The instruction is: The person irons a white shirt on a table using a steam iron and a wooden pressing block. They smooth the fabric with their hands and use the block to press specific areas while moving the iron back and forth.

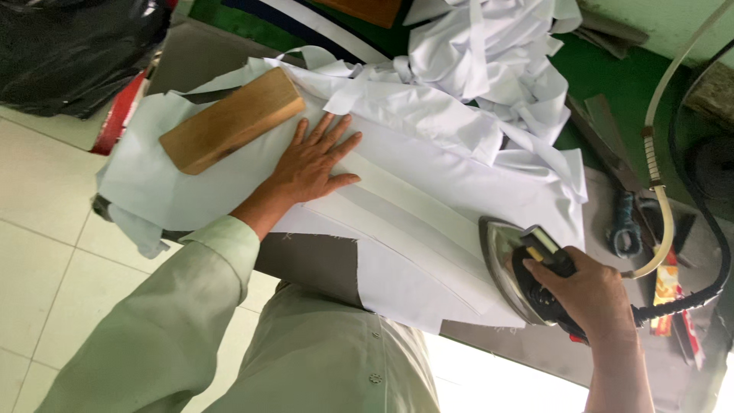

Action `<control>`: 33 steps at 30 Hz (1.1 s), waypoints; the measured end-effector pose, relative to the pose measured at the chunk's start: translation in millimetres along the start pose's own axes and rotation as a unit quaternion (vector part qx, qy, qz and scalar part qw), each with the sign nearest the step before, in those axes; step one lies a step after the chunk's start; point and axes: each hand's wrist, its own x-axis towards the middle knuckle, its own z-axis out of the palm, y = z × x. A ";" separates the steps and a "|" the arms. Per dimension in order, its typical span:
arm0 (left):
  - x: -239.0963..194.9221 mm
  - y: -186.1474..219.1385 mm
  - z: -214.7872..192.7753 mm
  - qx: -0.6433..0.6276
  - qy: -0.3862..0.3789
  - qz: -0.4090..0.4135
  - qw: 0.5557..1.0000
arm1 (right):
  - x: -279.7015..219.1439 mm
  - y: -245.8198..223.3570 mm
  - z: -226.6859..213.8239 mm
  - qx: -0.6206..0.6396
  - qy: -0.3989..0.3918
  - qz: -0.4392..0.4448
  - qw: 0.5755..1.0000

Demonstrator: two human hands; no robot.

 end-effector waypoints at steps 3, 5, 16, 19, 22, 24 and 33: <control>-6.8 5.5 -0.2 0.033 0.034 0.016 0.999 | 2.5 18.5 -0.4 -0.003 0.041 -0.004 0.999; -17.5 13.0 -14.6 0.043 0.080 0.055 0.994 | -0.9 17.6 -9.7 0.063 0.038 0.055 0.996; -27.1 50.7 24.6 0.016 0.029 0.131 0.991 | -16.3 -12.2 29.3 -0.003 0.065 -0.083 0.994; -24.4 45.1 23.4 0.022 0.038 0.122 0.992 | -22.9 -44.0 21.9 -0.026 0.028 -0.101 0.994; -23.6 38.4 23.9 0.004 0.045 0.109 0.993 | -19.0 -57.9 22.4 -0.044 0.026 -0.124 0.991; -21.8 35.5 25.8 -0.005 0.050 0.099 0.994 | -13.4 -67.8 22.6 -0.051 0.035 -0.143 0.988; -55.6 10.1 23.7 -0.029 0.124 -0.117 0.985 | -8.8 -117.3 21.0 -0.090 0.039 -0.165 0.981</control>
